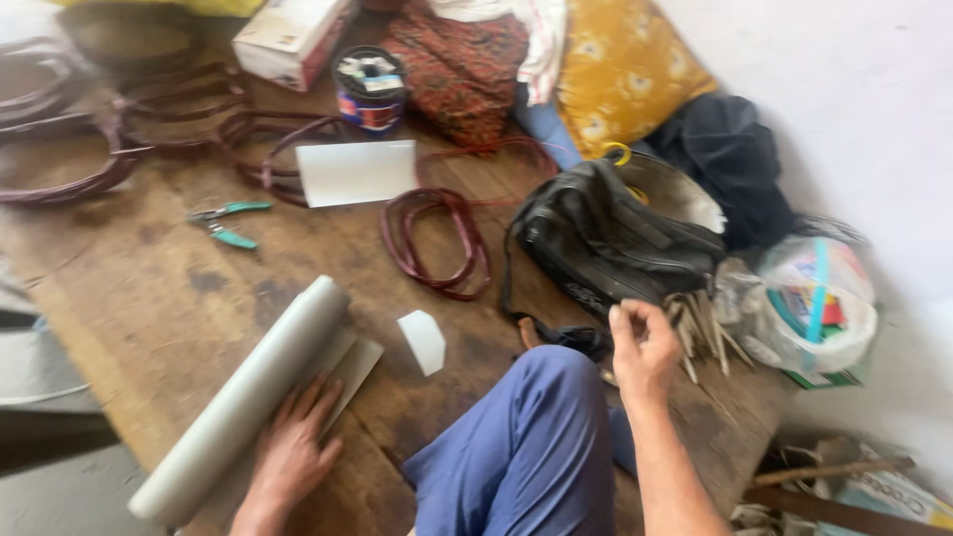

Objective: The person unrolls a sheet of gray insulation paper on a wooden table, measures it against a small white template, and cuts it into rectangular pieces using a knife and scissors. The person then folds the cut pieces.

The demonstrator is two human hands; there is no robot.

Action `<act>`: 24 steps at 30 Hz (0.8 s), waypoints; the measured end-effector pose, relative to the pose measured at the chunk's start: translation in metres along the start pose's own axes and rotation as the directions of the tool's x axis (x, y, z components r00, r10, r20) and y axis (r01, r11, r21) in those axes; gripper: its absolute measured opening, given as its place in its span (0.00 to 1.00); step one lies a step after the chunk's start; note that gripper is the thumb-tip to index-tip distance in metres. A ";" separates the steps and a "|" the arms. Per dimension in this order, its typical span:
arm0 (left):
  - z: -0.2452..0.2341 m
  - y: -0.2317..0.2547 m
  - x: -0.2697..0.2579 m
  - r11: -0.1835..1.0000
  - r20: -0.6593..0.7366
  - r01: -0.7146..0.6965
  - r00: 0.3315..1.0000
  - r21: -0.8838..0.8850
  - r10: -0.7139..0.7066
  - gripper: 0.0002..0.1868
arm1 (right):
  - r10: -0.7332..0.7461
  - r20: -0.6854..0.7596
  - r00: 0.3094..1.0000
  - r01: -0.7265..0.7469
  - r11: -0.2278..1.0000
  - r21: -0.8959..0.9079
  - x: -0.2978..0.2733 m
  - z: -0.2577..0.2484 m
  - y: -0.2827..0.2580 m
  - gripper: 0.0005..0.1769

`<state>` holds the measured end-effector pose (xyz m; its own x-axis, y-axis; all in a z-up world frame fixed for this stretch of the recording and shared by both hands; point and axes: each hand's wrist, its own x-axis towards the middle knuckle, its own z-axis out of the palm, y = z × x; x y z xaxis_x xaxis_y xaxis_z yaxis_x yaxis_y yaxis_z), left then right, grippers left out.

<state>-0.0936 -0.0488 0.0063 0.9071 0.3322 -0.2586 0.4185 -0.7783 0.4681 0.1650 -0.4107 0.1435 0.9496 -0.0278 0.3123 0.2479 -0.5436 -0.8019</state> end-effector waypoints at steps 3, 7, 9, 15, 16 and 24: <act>0.013 -0.005 -0.002 0.998 -0.043 -0.013 0.999 0.068 0.016 0.39 | 0.045 0.249 0.968 0.020 0.967 -0.253 -0.014 -0.012 0.031 0.17; 0.030 -0.019 0.001 0.985 -0.118 -0.076 0.991 -0.157 0.057 0.31 | 0.365 0.597 0.714 -0.303 0.931 -0.205 -0.042 -0.001 0.031 0.19; 0.031 -0.023 0.001 0.969 -0.185 -0.096 0.981 -0.226 0.055 0.27 | 0.350 0.683 0.641 -0.137 0.928 -0.347 -0.039 0.003 0.019 0.22; 0.027 0.009 0.002 0.993 -0.193 0.101 0.975 -0.061 -0.111 0.29 | -0.020 0.869 0.494 0.620 0.709 -0.336 -0.005 0.022 0.028 0.32; 0.022 0.013 0.001 0.994 -0.229 0.086 0.968 -0.064 -0.099 0.30 | -0.055 0.882 0.467 0.676 0.666 -0.317 0.001 0.022 0.038 0.35; -0.004 0.017 -0.008 0.959 -0.196 0.250 0.942 -0.132 -0.272 0.34 | -0.411 0.893 0.182 0.983 0.110 -0.150 0.056 0.008 0.082 0.14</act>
<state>-0.0936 -0.0627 0.0196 0.7494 0.6294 -0.2054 0.6342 -0.5932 0.4959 0.2399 -0.4504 0.0915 0.2427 0.9677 -0.0687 0.9315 -0.2126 0.2952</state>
